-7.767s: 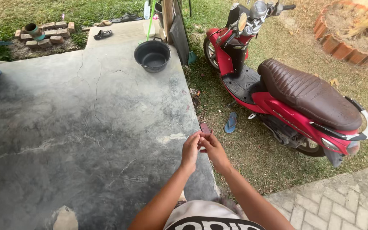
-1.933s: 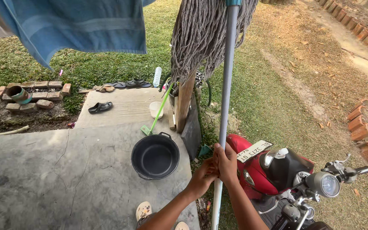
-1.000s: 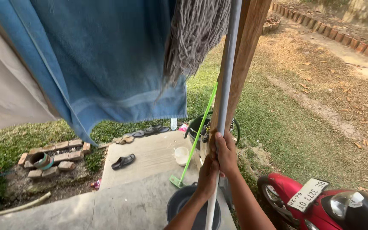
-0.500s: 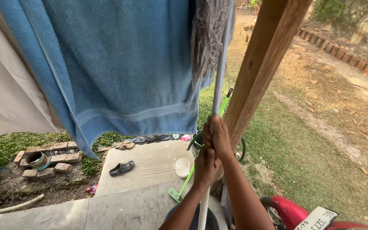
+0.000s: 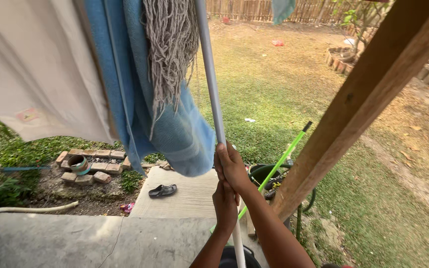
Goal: The person cleans a mop by rinsing it with water from a tap, rubbing the mop head in a bucket of soapy water, and using a PVC pipe to squeeze out excess liquid.
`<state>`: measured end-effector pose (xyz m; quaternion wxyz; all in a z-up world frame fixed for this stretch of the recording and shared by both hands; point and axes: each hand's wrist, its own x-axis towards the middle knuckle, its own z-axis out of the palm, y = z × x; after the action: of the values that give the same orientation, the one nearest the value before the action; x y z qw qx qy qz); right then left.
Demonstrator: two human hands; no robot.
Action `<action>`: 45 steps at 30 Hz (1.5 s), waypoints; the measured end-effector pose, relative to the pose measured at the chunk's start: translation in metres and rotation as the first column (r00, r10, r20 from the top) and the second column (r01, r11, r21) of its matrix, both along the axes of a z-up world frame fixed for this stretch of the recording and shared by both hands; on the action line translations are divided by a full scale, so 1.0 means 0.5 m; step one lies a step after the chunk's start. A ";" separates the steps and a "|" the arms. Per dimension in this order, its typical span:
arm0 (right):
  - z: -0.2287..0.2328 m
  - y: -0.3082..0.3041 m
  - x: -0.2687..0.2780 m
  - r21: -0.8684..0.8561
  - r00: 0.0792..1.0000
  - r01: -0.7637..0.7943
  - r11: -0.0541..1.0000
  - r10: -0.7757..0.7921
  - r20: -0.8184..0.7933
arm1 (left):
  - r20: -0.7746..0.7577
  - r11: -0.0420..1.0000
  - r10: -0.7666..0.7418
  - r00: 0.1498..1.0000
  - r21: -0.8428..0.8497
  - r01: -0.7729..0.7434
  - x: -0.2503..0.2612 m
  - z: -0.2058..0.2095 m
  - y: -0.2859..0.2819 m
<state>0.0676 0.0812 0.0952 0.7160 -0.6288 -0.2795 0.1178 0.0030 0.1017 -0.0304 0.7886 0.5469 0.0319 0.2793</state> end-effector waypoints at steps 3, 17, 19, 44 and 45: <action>-0.007 0.076 -0.019 -0.011 0.997 -0.016 1.000 0.015 -0.079 | -0.019 0.999 0.046 0.999 -0.006 -0.046 -0.019 -0.004 0.072; -0.052 0.522 -0.140 0.008 0.994 -0.093 0.996 0.094 -0.060 | 0.065 0.991 0.118 0.991 -0.070 -0.113 -0.127 -0.090 0.508; -0.071 0.584 -0.153 0.025 0.992 -0.119 0.993 0.120 -0.048 | -0.012 0.989 0.138 0.990 -0.059 -0.139 -0.149 -0.088 0.573; -0.246 0.761 -0.162 -0.079 0.987 -0.117 0.990 0.107 -0.122 | 0.024 0.957 0.254 0.967 -0.150 -0.248 -0.124 -0.344 0.739; -0.270 0.726 -0.156 -0.115 0.987 -0.095 0.989 0.079 -0.138 | 0.011 0.964 0.256 0.966 -0.078 -0.255 -0.118 -0.367 0.714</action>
<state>-0.0104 0.4440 -0.0399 0.6879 -0.6489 -0.2507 0.2070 -0.0558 0.4585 -0.2139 0.7665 0.5049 0.1046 0.3829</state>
